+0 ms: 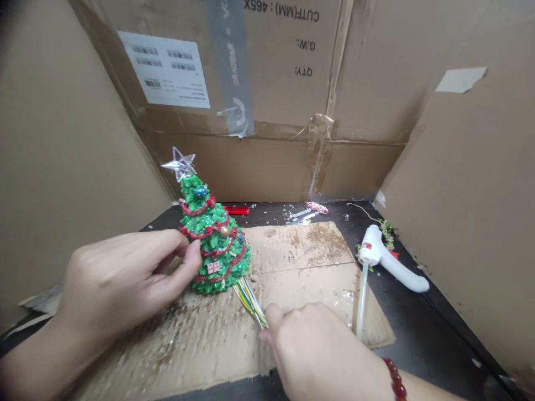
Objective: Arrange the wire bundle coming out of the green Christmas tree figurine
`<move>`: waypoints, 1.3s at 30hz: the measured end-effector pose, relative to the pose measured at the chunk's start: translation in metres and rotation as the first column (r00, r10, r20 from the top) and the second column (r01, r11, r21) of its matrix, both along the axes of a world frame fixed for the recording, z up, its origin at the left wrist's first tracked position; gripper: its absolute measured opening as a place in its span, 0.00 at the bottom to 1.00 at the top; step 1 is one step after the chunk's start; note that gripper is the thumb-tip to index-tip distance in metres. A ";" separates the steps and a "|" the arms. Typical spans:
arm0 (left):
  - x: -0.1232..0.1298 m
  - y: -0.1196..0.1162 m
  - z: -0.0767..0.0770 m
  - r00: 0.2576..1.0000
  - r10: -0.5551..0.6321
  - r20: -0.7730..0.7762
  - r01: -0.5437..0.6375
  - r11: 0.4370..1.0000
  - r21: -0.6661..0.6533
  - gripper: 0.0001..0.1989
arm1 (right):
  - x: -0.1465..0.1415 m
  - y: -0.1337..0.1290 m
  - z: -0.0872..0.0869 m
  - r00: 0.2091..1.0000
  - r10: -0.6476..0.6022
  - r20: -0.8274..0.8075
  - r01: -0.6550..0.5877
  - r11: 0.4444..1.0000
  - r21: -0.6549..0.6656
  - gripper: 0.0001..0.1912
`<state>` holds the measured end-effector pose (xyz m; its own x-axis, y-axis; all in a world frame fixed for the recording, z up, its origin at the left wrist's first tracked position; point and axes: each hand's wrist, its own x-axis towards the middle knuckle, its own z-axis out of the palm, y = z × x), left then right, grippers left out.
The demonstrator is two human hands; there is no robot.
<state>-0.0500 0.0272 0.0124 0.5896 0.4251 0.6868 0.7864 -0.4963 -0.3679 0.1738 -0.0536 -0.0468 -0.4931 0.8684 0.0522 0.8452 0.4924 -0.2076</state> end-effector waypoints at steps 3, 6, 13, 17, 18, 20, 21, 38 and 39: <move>-0.001 0.002 0.001 1.000 0.011 -0.022 -0.011 1.000 0.005 0.14 | -0.001 0.001 0.001 1.000 0.007 0.018 -0.007 1.000 0.012 0.09; -0.001 0.002 0.001 1.000 0.015 -0.020 -0.015 1.000 -0.001 0.14 | 0.000 0.001 0.001 1.000 0.011 0.017 -0.011 1.000 0.022 0.09; 0.001 0.001 0.001 1.000 -0.016 -0.022 0.016 1.000 0.005 0.14 | 0.000 0.001 0.001 0.999 0.018 0.039 -0.020 0.999 0.038 0.08; 0.001 0.000 0.003 0.999 -0.032 0.003 0.032 0.999 -0.012 0.14 | 0.000 0.000 0.002 0.999 0.010 0.043 -0.011 1.000 0.015 0.08; 0.001 0.000 0.003 0.999 -0.033 0.014 0.033 0.999 -0.026 0.14 | 0.000 0.000 0.002 0.999 0.011 0.037 -0.011 1.000 0.005 0.08; 0.000 -0.001 0.004 0.999 -0.031 0.036 0.033 0.998 -0.054 0.14 | 0.000 0.000 0.002 1.000 0.006 0.025 -0.006 1.000 -0.017 0.09; 0.000 -0.001 0.004 0.998 -0.031 0.045 0.034 0.998 -0.059 0.14 | 0.000 0.000 0.002 1.000 0.002 0.026 -0.001 1.000 -0.025 0.09; -0.001 0.003 0.002 0.997 -0.062 -0.036 0.062 0.998 0.015 0.15 | 0.000 0.001 0.001 1.000 0.013 0.018 -0.014 1.000 0.020 0.08; -0.001 0.002 0.001 0.997 -0.062 -0.035 0.062 0.998 0.015 0.15 | 0.000 0.001 0.001 1.000 0.015 0.023 -0.016 1.000 0.022 0.08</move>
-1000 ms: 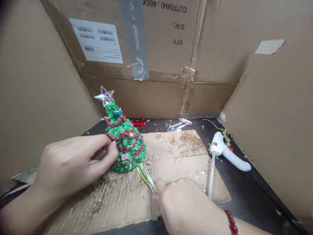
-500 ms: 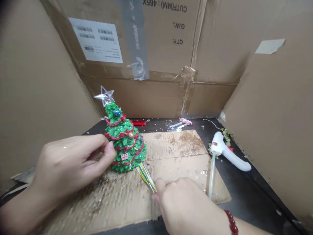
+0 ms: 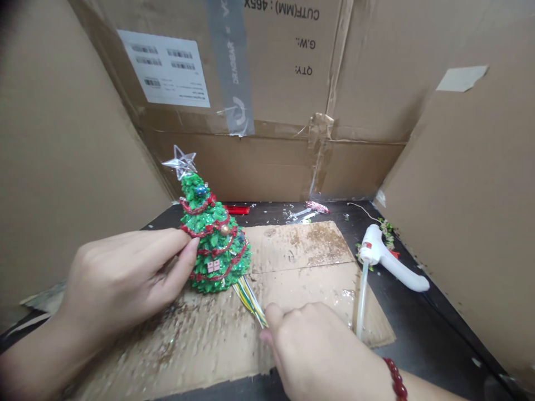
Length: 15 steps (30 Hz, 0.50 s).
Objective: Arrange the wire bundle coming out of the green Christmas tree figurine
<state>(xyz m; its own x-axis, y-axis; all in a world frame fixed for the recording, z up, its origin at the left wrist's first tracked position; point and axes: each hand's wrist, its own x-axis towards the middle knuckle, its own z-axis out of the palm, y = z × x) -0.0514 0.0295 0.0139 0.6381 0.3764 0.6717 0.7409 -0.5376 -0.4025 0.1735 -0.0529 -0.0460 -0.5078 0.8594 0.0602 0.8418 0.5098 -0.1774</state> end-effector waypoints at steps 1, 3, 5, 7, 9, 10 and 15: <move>0.000 0.000 0.000 1.000 -0.002 0.001 0.002 1.000 0.000 0.15 | 0.000 0.000 0.000 1.000 0.001 0.003 -0.001 1.000 0.005 0.08; 0.000 0.000 0.000 1.000 0.001 -0.004 -0.001 1.000 -0.009 0.15 | 0.000 0.000 -0.001 1.000 0.003 -0.001 -0.003 1.000 0.020 0.08; 0.001 0.000 0.000 1.000 -0.005 -0.010 0.005 1.000 -0.014 0.14 | 0.000 0.000 -0.001 1.000 0.010 -0.006 -0.010 0.999 0.035 0.08; 0.002 0.000 0.001 1.000 -0.014 -0.009 0.014 1.000 -0.012 0.14 | 0.001 -0.001 -0.001 1.000 0.013 -0.008 -0.013 0.999 0.039 0.08; 0.002 0.000 0.002 1.000 -0.017 0.003 0.017 1.000 -0.008 0.15 | 0.001 -0.001 0.000 1.000 0.013 -0.011 -0.012 0.999 0.046 0.08; 0.002 0.000 0.003 1.000 -0.019 0.007 0.019 1.000 -0.003 0.15 | 0.001 -0.001 0.000 1.000 0.011 -0.015 -0.010 0.999 0.049 0.08; 0.000 -0.001 0.003 1.000 -0.030 0.000 0.030 0.999 0.015 0.15 | 0.001 -0.001 -0.002 0.999 0.007 -0.041 -0.006 0.999 0.046 0.08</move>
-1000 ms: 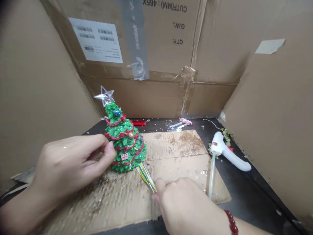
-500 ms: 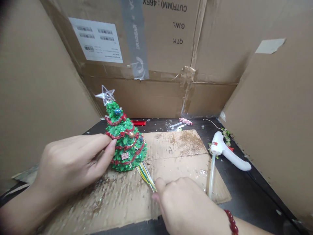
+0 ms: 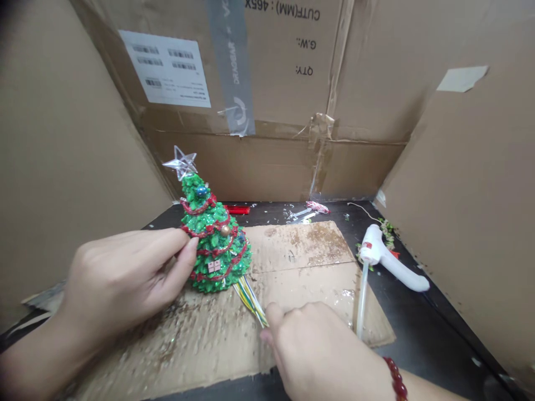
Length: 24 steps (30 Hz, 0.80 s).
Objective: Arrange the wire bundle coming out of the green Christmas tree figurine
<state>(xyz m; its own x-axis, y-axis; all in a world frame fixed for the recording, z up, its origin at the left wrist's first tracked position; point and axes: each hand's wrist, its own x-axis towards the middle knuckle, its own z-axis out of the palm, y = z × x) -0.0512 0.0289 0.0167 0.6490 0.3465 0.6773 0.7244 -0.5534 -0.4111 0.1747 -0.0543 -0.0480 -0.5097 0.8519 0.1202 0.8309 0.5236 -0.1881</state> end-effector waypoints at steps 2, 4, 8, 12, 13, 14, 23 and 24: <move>0.001 0.000 0.000 1.000 0.002 -0.001 -0.002 1.000 -0.006 0.15 | 0.000 0.000 -0.001 1.000 -0.008 -0.002 0.008 1.000 0.001 0.08; 0.001 0.001 -0.001 1.000 0.007 0.002 -0.007 1.000 -0.010 0.15 | 0.000 0.000 -0.002 1.000 -0.011 0.001 0.011 1.000 0.007 0.08; 0.001 0.002 -0.001 1.000 0.023 -0.003 -0.023 0.999 -0.028 0.15 | 0.000 -0.001 -0.001 1.000 -0.008 -0.011 0.008 1.000 0.006 0.08; 0.000 0.003 -0.002 0.999 0.037 -0.009 -0.038 0.999 -0.033 0.14 | 0.001 -0.002 -0.001 1.000 0.007 0.006 -0.007 1.000 0.014 0.08; 0.000 0.004 -0.002 0.999 0.041 -0.009 -0.041 0.999 -0.032 0.14 | 0.001 -0.002 -0.001 1.000 0.006 0.009 -0.006 1.000 0.017 0.08; 0.000 0.004 -0.003 0.999 0.040 -0.011 -0.041 0.999 -0.031 0.14 | 0.001 -0.001 -0.002 1.000 0.005 0.010 -0.005 1.000 0.015 0.08; 0.001 0.001 -0.001 0.998 0.063 -0.010 -0.063 0.997 -0.050 0.13 | -0.001 0.002 -0.001 0.999 0.003 0.035 -0.004 1.000 0.021 0.07; 0.001 0.001 -0.001 0.998 0.061 -0.007 -0.061 0.997 -0.050 0.13 | 0.000 0.001 -0.001 0.999 0.007 0.032 -0.008 1.000 0.022 0.08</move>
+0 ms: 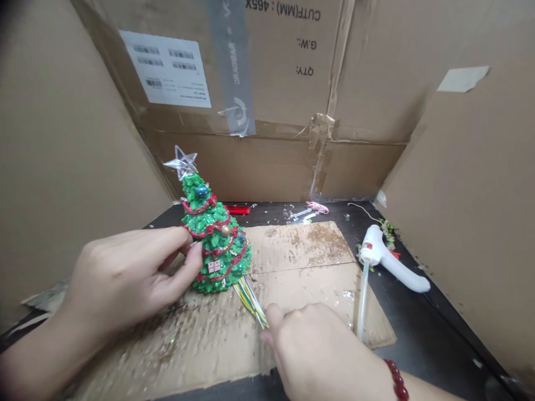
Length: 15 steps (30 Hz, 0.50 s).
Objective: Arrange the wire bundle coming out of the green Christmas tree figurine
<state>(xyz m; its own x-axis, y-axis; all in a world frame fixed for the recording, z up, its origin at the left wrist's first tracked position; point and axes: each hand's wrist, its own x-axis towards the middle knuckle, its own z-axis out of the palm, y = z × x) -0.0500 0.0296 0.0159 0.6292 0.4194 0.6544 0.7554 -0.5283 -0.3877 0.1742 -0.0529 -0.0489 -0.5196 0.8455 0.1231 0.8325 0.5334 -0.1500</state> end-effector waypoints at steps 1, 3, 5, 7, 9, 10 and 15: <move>0.000 0.000 0.000 1.000 -0.004 0.003 0.004 1.000 -0.007 0.12 | 0.000 0.000 0.000 1.000 0.002 -0.005 -0.002 1.000 -0.002 0.08; 0.000 0.000 -0.001 1.000 -0.009 0.014 0.010 1.000 -0.017 0.11 | 0.001 -0.001 -0.001 1.000 -0.008 -0.018 0.008 1.000 -0.008 0.08; 0.000 0.000 -0.002 0.999 -0.003 0.032 0.004 0.999 -0.034 0.12 | 0.001 -0.001 -0.002 0.999 -0.019 -0.034 0.018 1.000 -0.023 0.08; 0.001 0.000 -0.002 0.997 0.004 0.071 0.002 0.997 -0.075 0.12 | 0.001 -0.001 -0.002 0.999 -0.018 -0.034 0.017 0.999 -0.030 0.08; 0.001 -0.001 -0.002 0.991 -0.001 0.137 0.020 0.990 -0.138 0.12 | 0.001 0.000 -0.002 1.000 -0.007 -0.011 0.007 1.000 -0.029 0.09; 0.001 -0.001 -0.001 0.985 -0.003 0.172 0.031 0.986 -0.164 0.12 | 0.000 0.000 -0.002 1.000 -0.008 0.000 0.008 1.000 -0.026 0.08; 0.002 -0.003 0.002 0.965 0.000 0.262 0.058 0.975 -0.214 0.14 | 0.000 0.001 0.001 1.000 -0.024 -0.009 0.023 0.996 -0.084 0.09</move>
